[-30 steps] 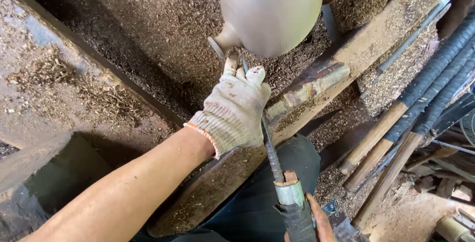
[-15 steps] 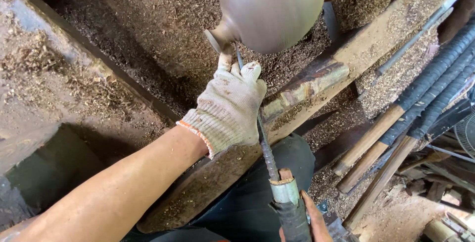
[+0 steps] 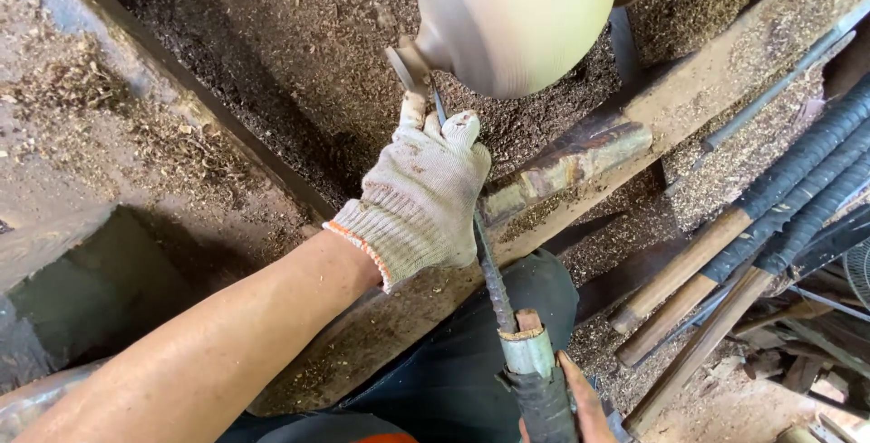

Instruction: The person uses a chisel to shape a wooden vase mounted on a lathe. They hold the tool against the spinning wood to refine the neck and body, generating wood shavings. The person briefly stops to clear debris and then resumes shaping the vase.

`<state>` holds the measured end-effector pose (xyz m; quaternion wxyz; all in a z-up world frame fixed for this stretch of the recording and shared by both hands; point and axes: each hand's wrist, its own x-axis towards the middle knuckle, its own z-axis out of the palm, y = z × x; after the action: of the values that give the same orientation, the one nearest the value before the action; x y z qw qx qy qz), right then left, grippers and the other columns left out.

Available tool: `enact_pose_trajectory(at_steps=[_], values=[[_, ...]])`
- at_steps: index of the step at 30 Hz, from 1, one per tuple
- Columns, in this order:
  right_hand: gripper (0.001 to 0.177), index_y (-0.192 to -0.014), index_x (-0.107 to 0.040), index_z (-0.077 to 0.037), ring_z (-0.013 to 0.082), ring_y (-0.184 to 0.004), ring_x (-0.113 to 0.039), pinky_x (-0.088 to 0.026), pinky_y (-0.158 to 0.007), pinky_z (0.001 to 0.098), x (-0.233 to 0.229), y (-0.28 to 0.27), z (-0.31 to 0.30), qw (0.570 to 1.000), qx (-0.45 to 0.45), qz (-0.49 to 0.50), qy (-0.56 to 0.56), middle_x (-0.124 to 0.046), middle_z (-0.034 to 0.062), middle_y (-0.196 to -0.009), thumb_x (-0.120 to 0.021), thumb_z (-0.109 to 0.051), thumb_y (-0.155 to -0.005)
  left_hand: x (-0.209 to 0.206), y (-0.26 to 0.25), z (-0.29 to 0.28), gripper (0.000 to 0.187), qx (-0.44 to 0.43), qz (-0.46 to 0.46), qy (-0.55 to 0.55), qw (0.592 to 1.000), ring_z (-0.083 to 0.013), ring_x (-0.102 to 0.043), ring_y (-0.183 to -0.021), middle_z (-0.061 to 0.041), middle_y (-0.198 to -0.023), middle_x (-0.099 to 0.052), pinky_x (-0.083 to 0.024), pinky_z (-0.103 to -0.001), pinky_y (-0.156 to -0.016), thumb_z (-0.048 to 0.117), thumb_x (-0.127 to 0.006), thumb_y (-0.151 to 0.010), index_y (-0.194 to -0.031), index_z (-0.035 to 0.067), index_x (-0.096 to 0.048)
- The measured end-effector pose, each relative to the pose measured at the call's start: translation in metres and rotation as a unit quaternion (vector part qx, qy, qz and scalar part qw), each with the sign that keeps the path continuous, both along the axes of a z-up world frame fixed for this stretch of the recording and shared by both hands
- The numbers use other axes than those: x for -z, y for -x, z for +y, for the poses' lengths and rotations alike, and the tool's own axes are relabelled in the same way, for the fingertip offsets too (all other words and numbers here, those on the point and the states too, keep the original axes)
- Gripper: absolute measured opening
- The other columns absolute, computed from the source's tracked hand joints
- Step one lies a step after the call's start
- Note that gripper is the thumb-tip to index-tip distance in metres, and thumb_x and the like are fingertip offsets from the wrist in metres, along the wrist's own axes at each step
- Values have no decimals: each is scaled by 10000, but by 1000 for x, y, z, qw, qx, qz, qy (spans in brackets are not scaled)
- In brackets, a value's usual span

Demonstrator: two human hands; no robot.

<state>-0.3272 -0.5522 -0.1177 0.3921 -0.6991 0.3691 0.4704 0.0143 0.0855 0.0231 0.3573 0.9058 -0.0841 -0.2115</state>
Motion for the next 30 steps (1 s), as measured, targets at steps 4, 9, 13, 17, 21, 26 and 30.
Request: enact_pose_trajectory(at_steps=[4,9,13,17,21,26,30], values=[[772,-1538,-435,-61,265,-1378,-547,-374,-1178,378,-7,-14,10,995,93,33,14,-561,184,-1521,-514,-518,-921,-3,-1,2,428,24,61,-17,998,-453,-568,-1035,-205,-976,-523,-108,-649,-1202,263,-826,-487,-813,46,-654],[772,-1536,-445,-49,303,-1363,-543,-393,-1161,413,-34,-33,65,987,154,41,28,-555,202,-1519,-520,-506,-918,-1,-1,1,440,14,48,4,999,-460,-566,-1050,-206,-991,-523,-133,-655,-1193,267,-836,-488,-830,53,-659],[757,-1533,-443,-83,246,-1355,-556,-401,-1152,368,-27,-14,46,997,71,14,29,-578,147,-1492,-473,-540,-930,-3,-4,4,451,40,58,-14,997,-463,-557,-1090,-216,-992,-519,-147,-629,-1204,253,-833,-472,-825,36,-655],[657,-1490,-493,-65,223,-1239,-628,-459,-1078,359,-40,-25,77,991,127,24,36,-649,128,-1385,-439,-473,-978,-2,-6,7,419,58,31,-10,998,-484,-549,-1078,-236,-983,-512,-127,-651,-1178,240,-825,-486,-791,8,-654],[580,-1439,-539,-15,287,-1030,-702,-536,-944,425,-67,-45,127,971,234,43,23,-725,211,-1226,-439,-397,-1015,-2,-9,11,382,73,58,-9,996,-465,-561,-1081,-234,-992,-513,-100,-651,-1201,231,-808,-544,-804,-2,-651],[543,-1394,-554,18,311,-830,-745,-594,-804,445,-69,-33,121,966,256,32,-18,-762,272,-1081,-425,-353,-1019,58,15,-12,511,-18,-61,9,998,-524,-546,-1178,-288,-984,-558,-114,-612,-1215,255,-784,-589,-970,-41,-613],[517,-1449,-506,11,277,-1014,-731,-571,-938,406,-46,1,70,984,176,-19,-2,-716,246,-1246,-439,-253,-1010,20,-3,6,457,15,-30,4,999,-498,-553,-1202,-265,-1001,-578,-79,-623,-1245,228,-741,-653,-998,-36,-602]])
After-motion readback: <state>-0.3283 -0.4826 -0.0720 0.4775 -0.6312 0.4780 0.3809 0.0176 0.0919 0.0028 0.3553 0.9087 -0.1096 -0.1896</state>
